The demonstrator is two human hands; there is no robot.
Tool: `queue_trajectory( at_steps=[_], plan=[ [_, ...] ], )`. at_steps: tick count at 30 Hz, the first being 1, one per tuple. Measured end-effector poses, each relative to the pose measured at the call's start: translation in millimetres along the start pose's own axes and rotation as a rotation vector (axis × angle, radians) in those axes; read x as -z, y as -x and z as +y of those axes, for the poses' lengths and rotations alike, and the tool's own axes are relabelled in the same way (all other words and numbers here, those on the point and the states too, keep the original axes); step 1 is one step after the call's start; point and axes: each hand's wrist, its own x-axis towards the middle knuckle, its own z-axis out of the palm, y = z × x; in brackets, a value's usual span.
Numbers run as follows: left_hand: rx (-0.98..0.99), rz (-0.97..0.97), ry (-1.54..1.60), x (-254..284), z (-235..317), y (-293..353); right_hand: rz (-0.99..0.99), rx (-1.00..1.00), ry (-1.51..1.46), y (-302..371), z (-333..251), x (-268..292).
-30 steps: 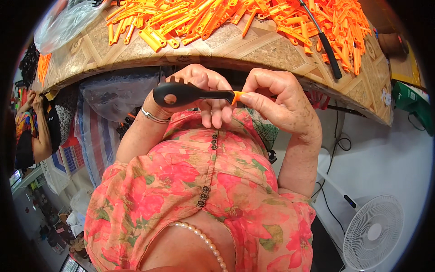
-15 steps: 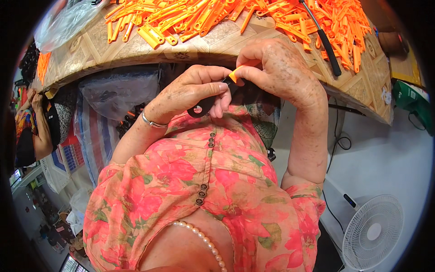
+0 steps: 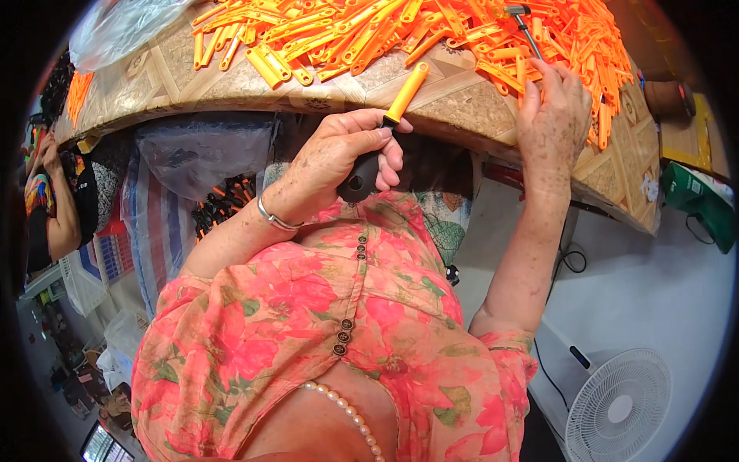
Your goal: The person assembles orange plastic components by inserting them into a black plastic holder and tapping them with a hammer. The person repeatedly picks up orange pieces from a pile, fits them into the black holder, and uses a hammer to secure them before placing the finished unit aside.
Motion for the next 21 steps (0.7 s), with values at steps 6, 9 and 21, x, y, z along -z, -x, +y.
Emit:
queue_trajectory(
  at_steps=[6, 9, 21],
  plan=[
    [-0.009, 0.023, -0.015, -3.8, -0.7, -1.8, -0.075, -0.083, 0.004, -4.3, 9.8, -4.6],
    [-0.010, 0.026, -0.016, -4.1, 0.7, -2.9, -0.108, -0.134, -0.007, -7.4, 19.4, -13.4],
    [-0.010, 0.058, 0.051, -9.2, 1.2, -4.3, -0.201, -0.494, -0.841, 29.5, -34.7, 38.2]
  ],
)
